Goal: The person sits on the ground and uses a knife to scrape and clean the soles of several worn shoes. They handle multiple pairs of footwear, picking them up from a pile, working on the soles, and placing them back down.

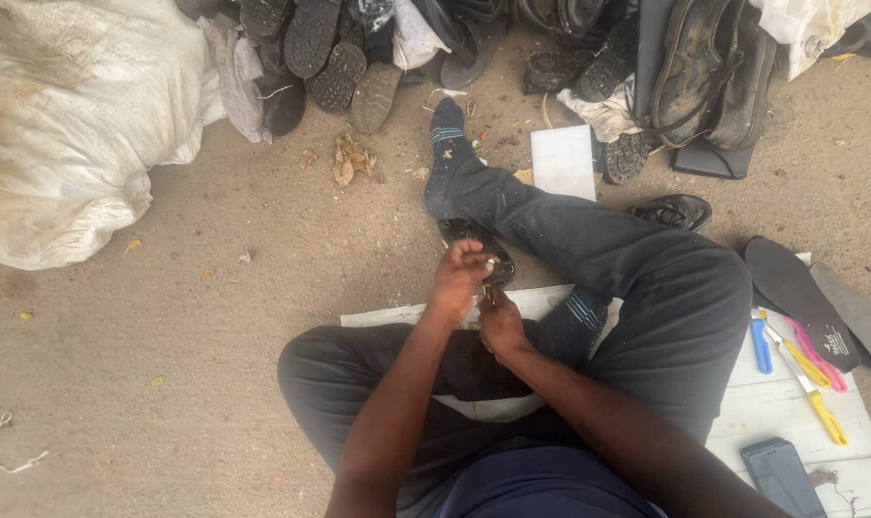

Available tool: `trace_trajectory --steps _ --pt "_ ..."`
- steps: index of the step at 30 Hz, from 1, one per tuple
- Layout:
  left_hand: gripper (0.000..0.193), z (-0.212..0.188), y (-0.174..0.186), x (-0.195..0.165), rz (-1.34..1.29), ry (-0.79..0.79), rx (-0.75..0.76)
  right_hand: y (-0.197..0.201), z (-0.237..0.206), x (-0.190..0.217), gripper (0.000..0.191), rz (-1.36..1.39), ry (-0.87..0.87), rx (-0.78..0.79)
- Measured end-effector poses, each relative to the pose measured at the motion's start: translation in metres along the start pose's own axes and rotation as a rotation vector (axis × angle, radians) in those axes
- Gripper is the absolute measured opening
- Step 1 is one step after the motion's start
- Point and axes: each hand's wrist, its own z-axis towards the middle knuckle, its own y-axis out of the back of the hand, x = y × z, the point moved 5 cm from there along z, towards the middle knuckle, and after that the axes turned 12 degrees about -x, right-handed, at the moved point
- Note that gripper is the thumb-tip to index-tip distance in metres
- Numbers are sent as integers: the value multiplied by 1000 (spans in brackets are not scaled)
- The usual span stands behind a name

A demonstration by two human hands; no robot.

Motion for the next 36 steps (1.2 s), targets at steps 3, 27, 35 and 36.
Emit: trace_trajectory --steps 3,27,35,36 --pt "60 -23 -1 -56 1112 -828 134 14 -7 -5 50 -18 -50 41" --pt "21 3 25 -45 1150 -709 -103 45 33 9 36 -786 301 246" --pt "24 -1 29 -54 964 -849 -299 40 42 38 32 -740 409 146" --pt "24 -3 29 -54 950 -873 -299 39 41 37 32 -693 353 182"
